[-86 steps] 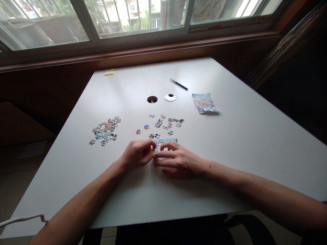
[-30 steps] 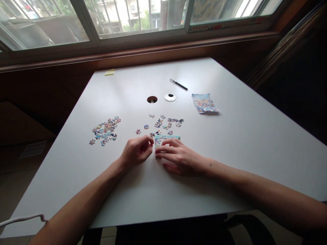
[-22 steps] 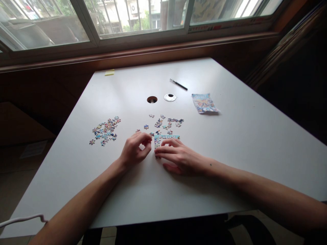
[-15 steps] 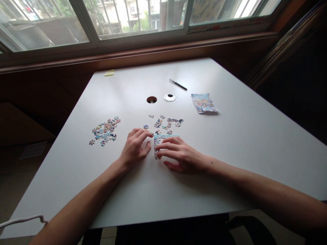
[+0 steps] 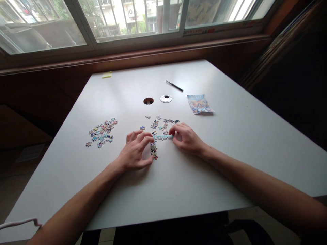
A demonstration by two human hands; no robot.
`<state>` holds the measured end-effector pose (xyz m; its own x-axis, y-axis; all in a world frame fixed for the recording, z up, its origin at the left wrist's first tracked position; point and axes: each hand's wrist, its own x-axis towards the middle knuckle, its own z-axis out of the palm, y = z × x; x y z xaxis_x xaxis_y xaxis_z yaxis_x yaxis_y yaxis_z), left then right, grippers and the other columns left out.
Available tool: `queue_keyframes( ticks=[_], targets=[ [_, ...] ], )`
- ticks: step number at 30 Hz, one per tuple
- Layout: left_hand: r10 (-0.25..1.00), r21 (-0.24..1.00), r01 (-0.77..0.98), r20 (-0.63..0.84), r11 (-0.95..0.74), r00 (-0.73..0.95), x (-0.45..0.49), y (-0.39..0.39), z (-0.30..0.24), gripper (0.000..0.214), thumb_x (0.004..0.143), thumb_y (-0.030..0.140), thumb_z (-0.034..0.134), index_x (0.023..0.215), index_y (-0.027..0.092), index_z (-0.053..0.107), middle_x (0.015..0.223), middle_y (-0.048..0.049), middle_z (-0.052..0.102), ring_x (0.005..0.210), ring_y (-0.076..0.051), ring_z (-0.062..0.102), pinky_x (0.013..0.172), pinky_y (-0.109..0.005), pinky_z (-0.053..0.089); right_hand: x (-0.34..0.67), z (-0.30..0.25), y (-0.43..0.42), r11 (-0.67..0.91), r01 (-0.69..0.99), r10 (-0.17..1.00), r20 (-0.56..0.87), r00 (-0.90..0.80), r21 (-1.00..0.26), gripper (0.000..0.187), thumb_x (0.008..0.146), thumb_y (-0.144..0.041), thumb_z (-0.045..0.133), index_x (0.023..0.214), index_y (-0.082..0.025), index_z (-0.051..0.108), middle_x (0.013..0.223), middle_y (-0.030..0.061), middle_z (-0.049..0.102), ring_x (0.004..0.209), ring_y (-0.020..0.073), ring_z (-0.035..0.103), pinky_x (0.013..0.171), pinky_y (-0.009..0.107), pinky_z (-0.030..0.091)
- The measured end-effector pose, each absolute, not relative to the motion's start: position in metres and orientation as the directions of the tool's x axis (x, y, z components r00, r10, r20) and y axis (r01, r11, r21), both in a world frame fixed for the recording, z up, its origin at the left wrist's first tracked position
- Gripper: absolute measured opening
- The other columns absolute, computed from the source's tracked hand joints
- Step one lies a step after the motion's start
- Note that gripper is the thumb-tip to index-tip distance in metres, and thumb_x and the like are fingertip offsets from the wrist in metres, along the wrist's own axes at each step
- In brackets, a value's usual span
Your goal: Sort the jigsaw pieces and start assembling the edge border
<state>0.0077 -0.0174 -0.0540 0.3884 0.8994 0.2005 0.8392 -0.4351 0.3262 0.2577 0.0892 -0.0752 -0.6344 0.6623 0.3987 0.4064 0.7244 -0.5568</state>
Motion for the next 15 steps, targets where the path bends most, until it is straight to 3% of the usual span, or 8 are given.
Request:
queue_keyframes(
  ticks=[9,15],
  targets=[
    [0.890,0.322,0.831,0.211,-0.454,0.405,0.0073,-0.0172,-0.0557,0.042,0.078,0.035,0.066,0.117,0.027,0.055,0.131,-0.0065,0.059,0.127,-0.033,0.043,0.108,-0.050,0.025,0.2581,-0.0757,0.0897,0.717,0.380,0.665,0.411,-0.623,-0.584,0.026,0.073,-0.003,0.053,0.089,-0.020,0.063,0.087,0.0035,0.068,0.086,0.0204,0.057,0.081,0.033,0.044],
    [0.896,0.385,0.817,0.296,-0.430,0.332,0.0067,-0.0166,-0.0566,0.030,0.081,0.026,0.061,0.110,0.025,0.056,0.125,-0.0071,0.061,0.122,-0.029,0.049,0.104,-0.046,0.032,0.2582,-0.0730,0.0898,0.596,0.426,0.778,0.357,-0.517,-0.681,0.020,0.071,-0.007,0.052,0.084,-0.020,0.061,0.080,0.0022,0.060,0.072,0.0163,0.053,0.066,0.029,0.042]
  ],
)
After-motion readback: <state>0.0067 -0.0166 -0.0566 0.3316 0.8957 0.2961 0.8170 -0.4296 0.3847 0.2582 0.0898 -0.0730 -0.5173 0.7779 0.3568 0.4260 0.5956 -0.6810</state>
